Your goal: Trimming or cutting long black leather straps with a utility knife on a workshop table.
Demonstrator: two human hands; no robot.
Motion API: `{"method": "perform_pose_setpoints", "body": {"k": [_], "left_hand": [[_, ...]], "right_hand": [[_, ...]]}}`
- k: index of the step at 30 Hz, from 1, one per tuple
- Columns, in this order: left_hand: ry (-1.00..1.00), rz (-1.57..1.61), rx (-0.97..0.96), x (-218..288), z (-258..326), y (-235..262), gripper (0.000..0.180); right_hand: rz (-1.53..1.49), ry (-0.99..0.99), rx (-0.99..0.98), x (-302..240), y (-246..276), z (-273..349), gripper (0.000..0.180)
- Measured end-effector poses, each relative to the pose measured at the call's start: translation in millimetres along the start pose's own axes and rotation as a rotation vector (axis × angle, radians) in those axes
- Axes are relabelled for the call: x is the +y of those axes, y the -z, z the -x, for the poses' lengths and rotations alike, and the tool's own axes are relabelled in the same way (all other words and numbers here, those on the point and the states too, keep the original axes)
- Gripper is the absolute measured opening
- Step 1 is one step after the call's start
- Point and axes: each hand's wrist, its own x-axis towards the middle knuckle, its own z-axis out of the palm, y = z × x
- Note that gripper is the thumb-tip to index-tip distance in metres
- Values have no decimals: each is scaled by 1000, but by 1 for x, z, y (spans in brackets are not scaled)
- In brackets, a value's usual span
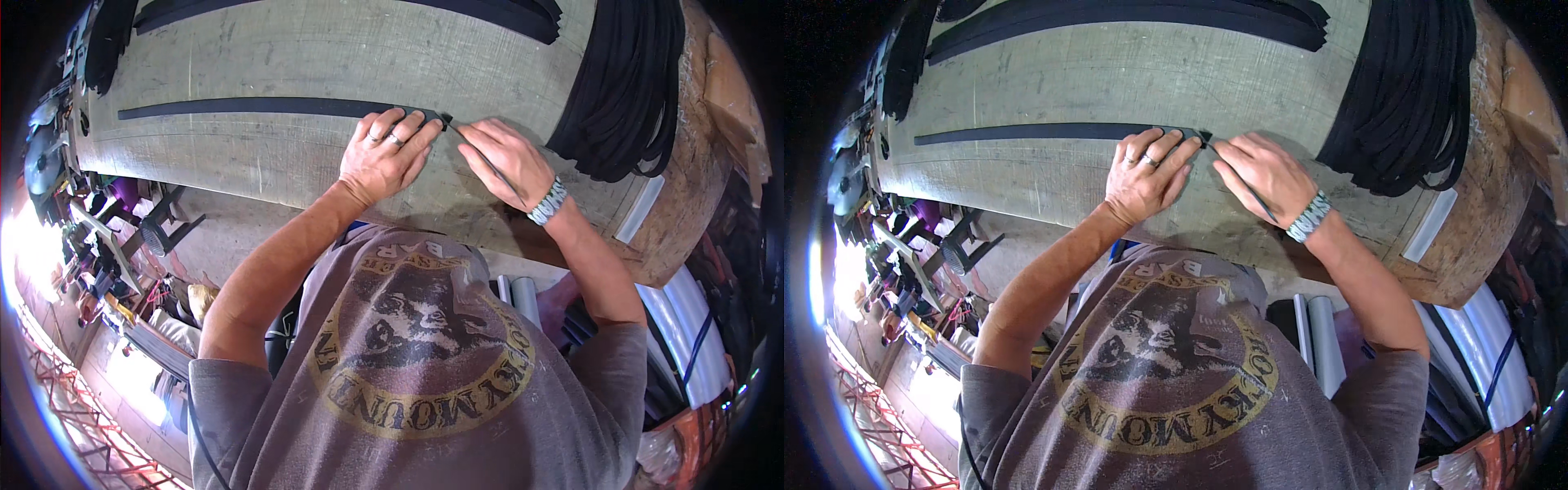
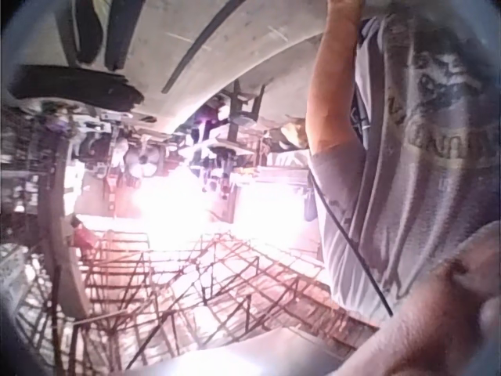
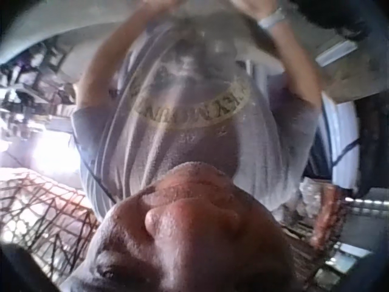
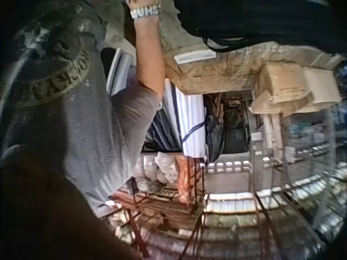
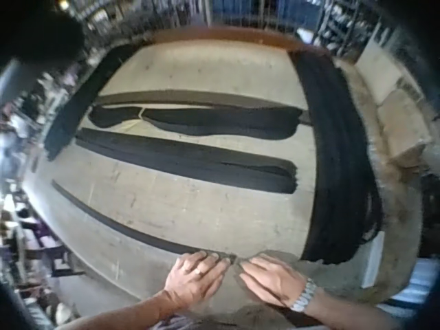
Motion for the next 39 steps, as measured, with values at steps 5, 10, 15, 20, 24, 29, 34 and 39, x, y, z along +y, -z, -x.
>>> {"method": "perform_pose_setpoints", "body": {"k": [5, 10, 15, 20, 24, 29, 34, 39], "left_hand": [[-10, -6, 32, 0, -3, -3, 44], [-26, 2, 16, 0, 1, -2, 45], [-30, 17, 29, -2, 0, -2, 45], [-105, 31, 6, -5, -3, 6, 52], [-248, 48, -184, -20, -16, 24, 51], [-438, 62, -292, -40, -38, 37, 47], [-558, 104, -340, -59, -51, 36, 48], [-594, 117, -361, -64, -54, 36, 50]], "right_hand": [[-62, -107, 24, -2, -6, 15, 23], [-105, -58, 61, 0, 2, 21, 22], [-187, -451, 381, -43, -12, 50, 22], [-286, -631, 911, -88, -96, 22, 27], [-368, -761, 1188, -112, -133, -10, 28], [-161, -754, 1310, -98, -160, -25, 31], [-48, -807, 1303, -109, -160, -34, 29], [-67, -826, 1294, -111, -166, -40, 30]]}}
